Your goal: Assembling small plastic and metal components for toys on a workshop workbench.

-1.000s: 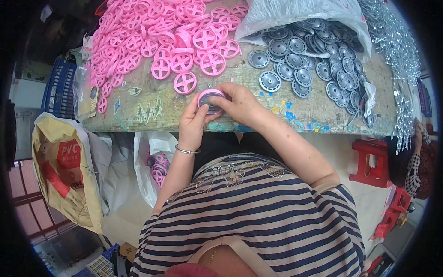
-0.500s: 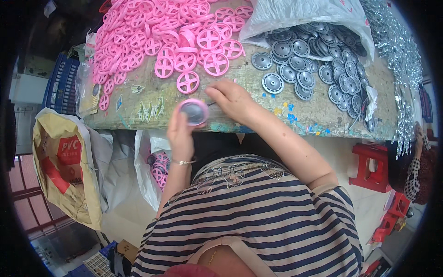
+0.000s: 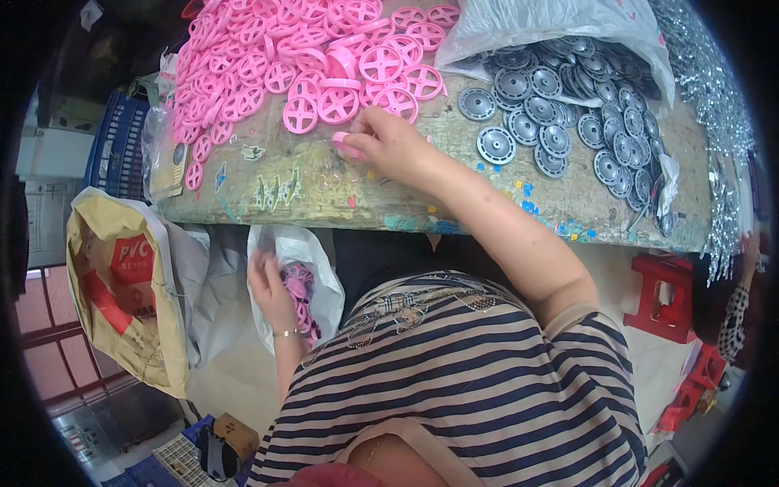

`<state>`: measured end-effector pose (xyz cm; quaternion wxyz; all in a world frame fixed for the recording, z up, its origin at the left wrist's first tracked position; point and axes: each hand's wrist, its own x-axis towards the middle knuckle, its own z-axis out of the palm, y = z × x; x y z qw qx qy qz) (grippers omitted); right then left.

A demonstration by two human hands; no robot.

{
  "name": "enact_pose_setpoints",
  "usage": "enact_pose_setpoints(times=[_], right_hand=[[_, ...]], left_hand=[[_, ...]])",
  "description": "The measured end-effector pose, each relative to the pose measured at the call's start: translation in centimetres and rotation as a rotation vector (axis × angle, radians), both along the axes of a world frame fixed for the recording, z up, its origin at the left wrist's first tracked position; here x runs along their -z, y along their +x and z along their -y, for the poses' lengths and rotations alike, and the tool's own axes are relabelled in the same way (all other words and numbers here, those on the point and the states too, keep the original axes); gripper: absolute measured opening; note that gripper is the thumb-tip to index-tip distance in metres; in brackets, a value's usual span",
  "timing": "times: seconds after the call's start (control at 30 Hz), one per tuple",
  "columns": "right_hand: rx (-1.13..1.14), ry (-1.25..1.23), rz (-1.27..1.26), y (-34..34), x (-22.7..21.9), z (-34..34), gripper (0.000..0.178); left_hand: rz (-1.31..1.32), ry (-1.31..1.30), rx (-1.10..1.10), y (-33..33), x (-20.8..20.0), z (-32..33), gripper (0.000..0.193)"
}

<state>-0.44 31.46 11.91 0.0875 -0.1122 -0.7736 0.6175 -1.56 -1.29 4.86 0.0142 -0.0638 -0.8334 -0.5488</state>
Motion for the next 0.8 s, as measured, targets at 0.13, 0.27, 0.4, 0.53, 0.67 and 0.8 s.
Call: enact_pose_setpoints(times=[0.13, 0.27, 0.4, 0.53, 0.67, 0.8], right_hand=[[-0.137, -0.322, 0.031, 3.9, -2.6, 0.9, 0.016], [0.025, -0.025, 0.078, 7.4, -2.0, 0.2, 0.016], [0.313, 0.924, -0.097, 11.1, 0.4, -6.2, 0.044], [0.322, 0.981, 0.022, 12.3, 2.2, -8.4, 0.041], [0.336, 0.911, 0.025, 10.6, 3.0, -10.0, 0.031], [0.270, 0.145, 0.085, 8.1, -0.2, -5.2, 0.027]], left_hand=[[0.023, 0.536, 0.372, 0.2, -2.9, -11.1, 0.060], [0.437, 0.613, 0.652, 0.8, -3.6, -17.0, 0.033], [0.481, 0.577, 0.655, 0.1, -3.0, -18.9, 0.024], [0.504, 0.606, 0.650, -0.4, -2.0, -19.3, 0.026], [0.628, 0.697, 0.643, -1.0, -2.0, -19.0, 0.030], [0.672, 0.782, 0.651, -1.2, -2.0, -18.3, 0.035]])
